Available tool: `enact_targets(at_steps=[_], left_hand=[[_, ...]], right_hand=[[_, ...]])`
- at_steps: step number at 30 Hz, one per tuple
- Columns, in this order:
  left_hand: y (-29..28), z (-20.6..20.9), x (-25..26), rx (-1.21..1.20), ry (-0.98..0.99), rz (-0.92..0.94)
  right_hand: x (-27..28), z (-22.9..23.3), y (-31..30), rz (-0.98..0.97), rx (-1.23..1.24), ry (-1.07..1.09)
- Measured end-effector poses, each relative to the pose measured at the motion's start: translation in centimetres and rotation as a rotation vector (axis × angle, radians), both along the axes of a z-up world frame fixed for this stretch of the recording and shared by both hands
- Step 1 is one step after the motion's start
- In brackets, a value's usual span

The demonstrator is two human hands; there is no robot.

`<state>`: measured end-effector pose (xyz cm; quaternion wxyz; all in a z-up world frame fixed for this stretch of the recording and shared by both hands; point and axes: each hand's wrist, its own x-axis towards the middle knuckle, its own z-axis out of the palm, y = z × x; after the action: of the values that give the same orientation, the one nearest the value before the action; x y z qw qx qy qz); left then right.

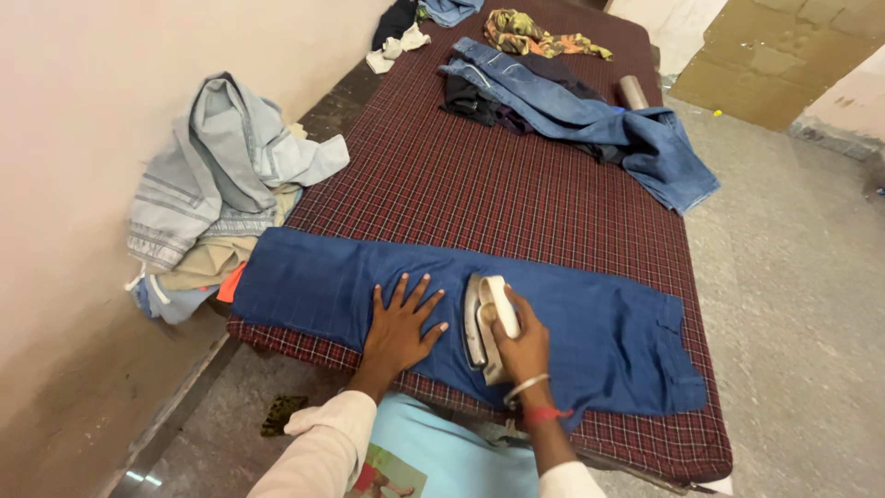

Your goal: The person irons a pair of blue trousers laid out on a bed. They use a white electric iron to smooth the fabric, moving it back and forth along the length of the garment. The person occasionally adjusts the trousers with their left hand to ensure even coverage and proper alignment during the process.

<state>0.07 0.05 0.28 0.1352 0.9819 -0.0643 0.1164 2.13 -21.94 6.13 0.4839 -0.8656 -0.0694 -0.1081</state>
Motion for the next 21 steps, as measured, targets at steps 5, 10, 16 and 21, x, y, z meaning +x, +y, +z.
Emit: enact_targets(at_steps=[5, 10, 16, 21], left_hand=[[0.0, -0.3, -0.1, -0.021, -0.033, 0.001], [0.0, -0.7, 0.1, -0.032, -0.048, -0.001], [0.0, -0.5, -0.1, -0.044, -0.054, 0.005], [0.1, -0.8, 0.0, -0.034, -0.056, -0.005]], right_hand=[[3.6, 0.8, 2.6, -0.049, -0.068, 0.066], [5.8, 0.7, 3.6, -0.027, -0.072, -0.042], [4.4, 0.0, 2.5, -0.035, -0.104, -0.055], [-0.3, -0.9, -2.5, -0.022, -0.08, -0.151]])
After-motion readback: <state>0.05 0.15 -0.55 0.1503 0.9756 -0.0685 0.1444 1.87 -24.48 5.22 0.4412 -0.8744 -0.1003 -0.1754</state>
